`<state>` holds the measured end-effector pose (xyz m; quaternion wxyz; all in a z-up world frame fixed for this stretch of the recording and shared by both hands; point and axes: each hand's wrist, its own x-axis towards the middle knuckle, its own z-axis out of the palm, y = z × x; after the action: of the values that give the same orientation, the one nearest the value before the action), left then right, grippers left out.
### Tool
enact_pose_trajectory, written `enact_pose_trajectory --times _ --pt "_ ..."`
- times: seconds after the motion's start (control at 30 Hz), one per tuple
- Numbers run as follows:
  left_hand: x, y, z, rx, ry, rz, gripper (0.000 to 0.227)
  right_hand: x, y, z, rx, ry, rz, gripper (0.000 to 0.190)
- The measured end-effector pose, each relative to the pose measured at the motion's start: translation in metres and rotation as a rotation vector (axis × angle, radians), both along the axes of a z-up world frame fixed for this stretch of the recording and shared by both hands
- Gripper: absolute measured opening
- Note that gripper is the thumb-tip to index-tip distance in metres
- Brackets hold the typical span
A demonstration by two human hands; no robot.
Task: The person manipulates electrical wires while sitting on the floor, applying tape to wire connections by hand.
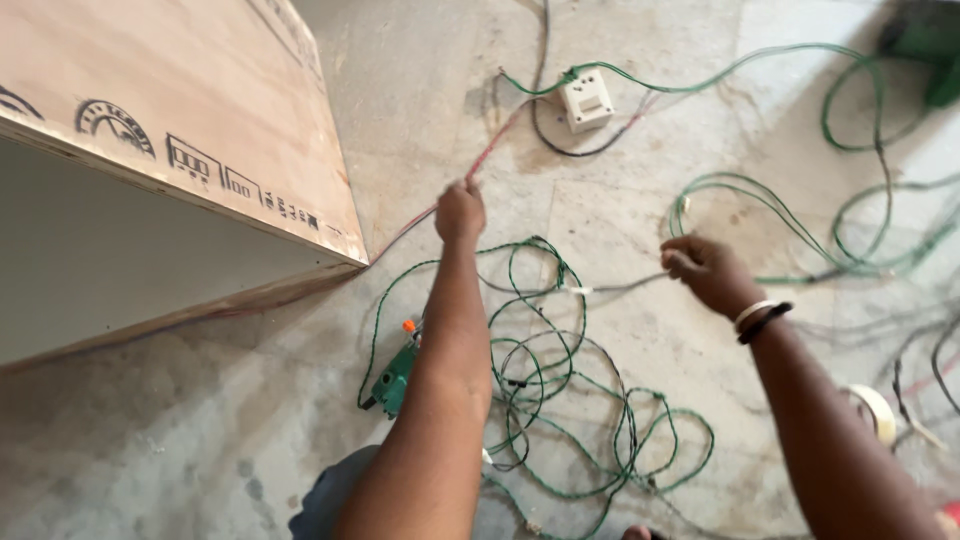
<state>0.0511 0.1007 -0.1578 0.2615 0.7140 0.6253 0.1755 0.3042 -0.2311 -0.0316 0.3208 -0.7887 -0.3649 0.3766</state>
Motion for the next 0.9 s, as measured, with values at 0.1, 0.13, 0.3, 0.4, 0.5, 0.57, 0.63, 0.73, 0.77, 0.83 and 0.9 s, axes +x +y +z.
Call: enact_pose_trajectory --times 0.1,0.13,0.3,0.4,0.5,0.57,0.63,0.73,0.77,0.83,0.9 --pt "0.011 -0.008 -0.032 0.062 0.066 -0.023 0.04 -0.015 0.033 -0.02 -0.039 -0.159 0.064 0.03" --pt "0.016 -0.012 -0.041 0.063 0.068 0.016 0.04 -0.02 0.044 -0.025 -0.018 -0.154 0.065 0.03" --pt "0.012 -0.043 -0.068 0.138 0.178 0.07 0.033 -0.048 0.105 -0.051 0.102 -0.276 0.127 0.031" --pt "0.007 -0.057 -0.068 0.323 0.165 0.045 0.029 -0.051 0.152 -0.072 0.216 -0.473 0.202 0.034" --pt "0.011 -0.048 -0.062 0.364 0.206 0.023 0.027 -0.045 0.226 -0.088 0.186 -0.584 0.216 0.043" --pt "0.01 -0.051 -0.058 0.337 0.203 0.003 0.027 -0.035 0.281 -0.095 0.269 -0.736 0.253 0.047" --pt "0.008 -0.056 -0.056 0.301 0.239 -0.001 0.027 -0.025 0.315 -0.101 0.205 -0.548 0.208 0.043" --pt "0.011 -0.052 -0.051 0.276 0.249 -0.014 0.025 -0.014 0.347 -0.108 0.306 -0.774 0.182 0.063" --pt "0.01 -0.052 -0.049 0.264 0.247 -0.018 0.024 -0.013 0.35 -0.109 0.203 -0.76 0.183 0.053" --pt "0.01 -0.05 -0.048 0.241 0.251 -0.018 0.021 -0.009 0.348 -0.106 0.0 -0.736 0.191 0.034" --pt "0.011 -0.051 -0.047 0.243 0.245 -0.006 0.021 -0.003 0.332 -0.093 0.134 -0.647 0.115 0.021"
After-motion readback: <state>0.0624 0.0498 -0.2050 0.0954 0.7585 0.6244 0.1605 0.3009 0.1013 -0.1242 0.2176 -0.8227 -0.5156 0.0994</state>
